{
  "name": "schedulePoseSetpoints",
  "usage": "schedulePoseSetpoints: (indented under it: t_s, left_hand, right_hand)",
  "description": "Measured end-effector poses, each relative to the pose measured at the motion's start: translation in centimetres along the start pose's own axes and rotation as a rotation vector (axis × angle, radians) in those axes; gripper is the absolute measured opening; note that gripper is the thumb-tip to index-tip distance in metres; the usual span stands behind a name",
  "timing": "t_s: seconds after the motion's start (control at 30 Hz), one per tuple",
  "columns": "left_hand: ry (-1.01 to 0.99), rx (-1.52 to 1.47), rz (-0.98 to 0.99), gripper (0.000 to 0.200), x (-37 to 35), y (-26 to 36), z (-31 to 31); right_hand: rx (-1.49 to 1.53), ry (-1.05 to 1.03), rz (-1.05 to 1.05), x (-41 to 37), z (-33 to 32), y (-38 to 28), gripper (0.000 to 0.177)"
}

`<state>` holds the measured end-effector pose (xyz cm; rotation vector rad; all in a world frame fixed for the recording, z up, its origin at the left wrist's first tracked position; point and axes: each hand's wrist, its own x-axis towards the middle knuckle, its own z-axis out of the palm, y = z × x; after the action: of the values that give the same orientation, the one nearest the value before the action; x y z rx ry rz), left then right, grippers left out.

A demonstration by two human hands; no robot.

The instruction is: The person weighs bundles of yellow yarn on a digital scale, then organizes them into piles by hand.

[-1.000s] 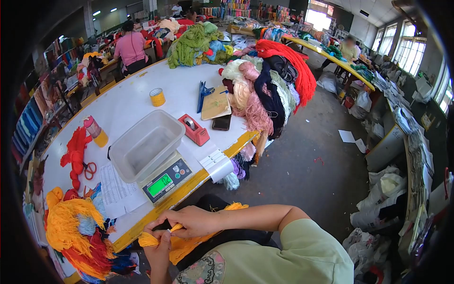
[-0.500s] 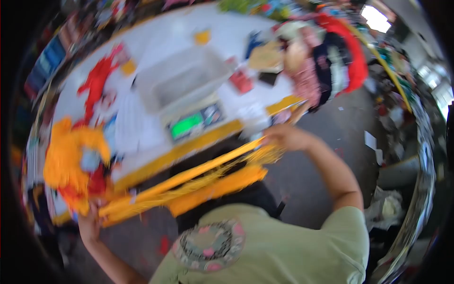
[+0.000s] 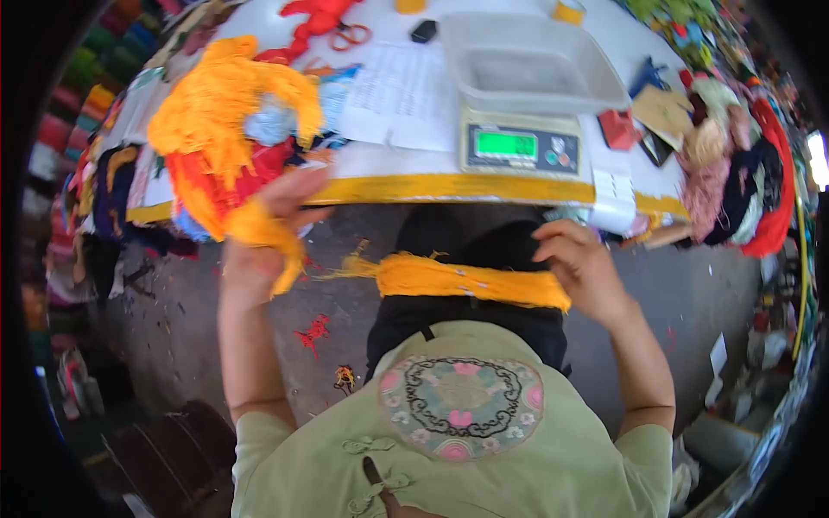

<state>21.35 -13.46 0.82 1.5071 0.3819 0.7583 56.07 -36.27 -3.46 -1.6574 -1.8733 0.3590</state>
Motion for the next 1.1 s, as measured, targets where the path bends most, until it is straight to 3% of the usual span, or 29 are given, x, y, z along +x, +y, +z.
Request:
schedulePoseSetpoints:
  t_s: [0.07, 0.13, 0.2, 0.23, 0.33, 0.37, 0.47, 0.5, 0.6, 0.7, 0.8, 0.93, 1.1]
  left_hand:
    - [-0.19, -0.255, 0.012, 0.111, 2.1, -0.3, 3.2]
    - [-0.249, -0.064, -0.083, 0.125, 3.3, 2.4, 6.5]
    - [-0.424, -0.082, 0.003, 0.129, 4.4, 1.4, 7.1]
    - [-0.489, 0.137, 0.122, 0.125, 5.0, 1.2, 6.9]
    - [-0.455, 0.164, -0.012, 0.132, 4.9, 1.0, 7.3]
    - [-0.412, 0.041, 0.058, 0.107, 4.7, -0.3, 7.0]
    - [-0.261, -0.169, -0.141, 0.079, 4.1, -1.0, 7.4]
    - [-0.203, -0.24, -0.164, 0.055, 4.0, -1.0, 7.9]
    - [-0.14, -0.183, -0.206, 0.048, 4.1, -1.4, 9.3]
    - [-0.187, -0.248, -0.214, 0.045, 4.2, -1.9, 9.6]
    - [-0.212, -0.298, -0.211, 0.046, 4.4, -1.3, 10.2]
    - [-0.155, -0.292, -0.14, 0.048, 4.5, -1.5, 11.1]
    - [-0.199, -0.284, -0.212, 0.048, 4.2, -2.6, 10.7]
  right_hand:
    - [0.332, 0.104, -0.041, 4.3, 2.1, -5.0, 0.026]
    - [0.617, 0.106, 0.06, 7.3, 3.1, -8.7, 0.027]
    - [0.775, 0.074, 0.068, 9.4, 3.9, -10.4, 0.034]
    - [0.828, 0.092, 0.076, 10.0, 4.3, -10.9, 0.029]
    - [0.706, 0.046, 0.078, 10.2, 4.7, -10.0, 0.02]
    - [0.765, 0.053, 0.114, 10.1, 4.3, -9.9, 0.016]
    - [0.747, 0.133, 0.06, 9.7, 3.4, -8.3, 0.016]
    - [0.723, 0.151, 0.083, 9.6, 2.9, -8.4, 0.015]
    - [0.668, 0.174, 0.108, 9.3, 2.4, -8.3, 0.013]
    - [0.926, 0.166, 0.138, 8.9, 3.3, -6.4, 0.012]
    - [1.286, 0.042, 0.36, 8.6, 1.3, -7.2, 0.011]
    - [1.011, 0.109, 0.154, 8.6, 3.3, -6.0, 0.01]
    - [1.381, 0.03, 0.374, 8.4, 1.1, -6.6, 0.008]
